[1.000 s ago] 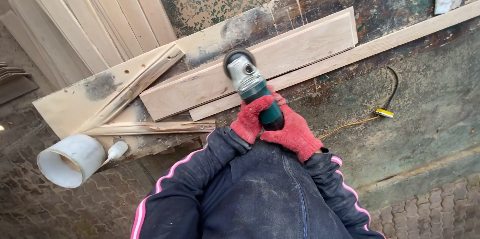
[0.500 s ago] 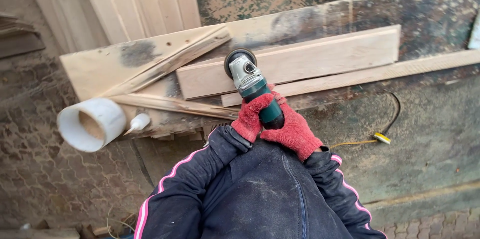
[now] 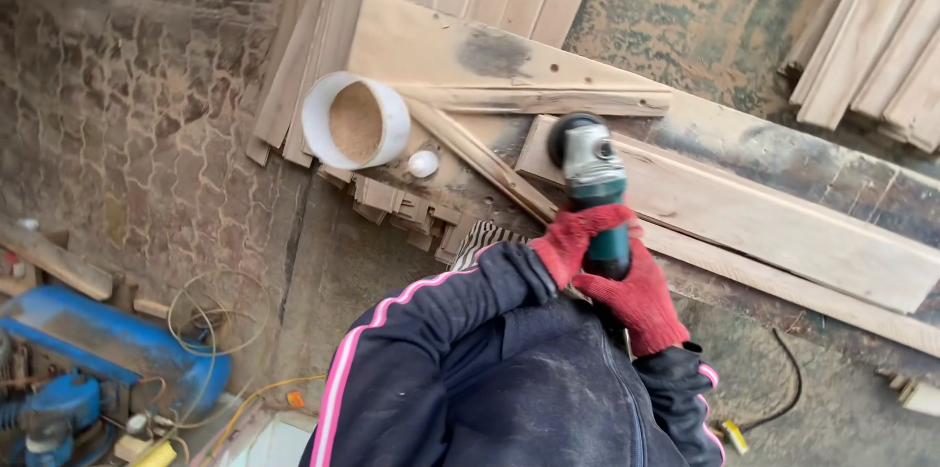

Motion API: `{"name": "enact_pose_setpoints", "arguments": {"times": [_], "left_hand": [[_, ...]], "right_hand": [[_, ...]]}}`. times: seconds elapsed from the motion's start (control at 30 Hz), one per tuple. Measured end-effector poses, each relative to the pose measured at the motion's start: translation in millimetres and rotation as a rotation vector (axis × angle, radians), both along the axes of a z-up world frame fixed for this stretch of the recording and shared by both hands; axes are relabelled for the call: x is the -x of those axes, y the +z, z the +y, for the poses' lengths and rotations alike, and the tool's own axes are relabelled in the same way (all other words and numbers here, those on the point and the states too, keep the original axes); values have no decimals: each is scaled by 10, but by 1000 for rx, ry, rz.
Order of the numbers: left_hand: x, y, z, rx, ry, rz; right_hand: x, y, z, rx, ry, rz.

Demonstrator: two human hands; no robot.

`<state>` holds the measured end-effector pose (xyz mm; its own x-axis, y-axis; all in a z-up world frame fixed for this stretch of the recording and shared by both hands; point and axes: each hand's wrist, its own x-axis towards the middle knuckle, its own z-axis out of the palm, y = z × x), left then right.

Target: Sanding wooden planks on a workbench using a power angle grinder equipped with a sanding disc.

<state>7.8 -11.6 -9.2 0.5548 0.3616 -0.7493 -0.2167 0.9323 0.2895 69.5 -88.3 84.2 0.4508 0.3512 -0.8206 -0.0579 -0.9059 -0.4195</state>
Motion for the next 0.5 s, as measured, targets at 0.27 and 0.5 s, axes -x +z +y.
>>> {"name": "enact_pose_setpoints", "arguments": {"times": [0.27,0.5], "left_hand": [[-660,427,-530,-74,-444,-166],[-950,226,-1212,25,-394,-166]], "right_hand": [[-299,52,-1022,-209,-360,-84],[-326,-352,-1675,-246,-591,-238]]}}
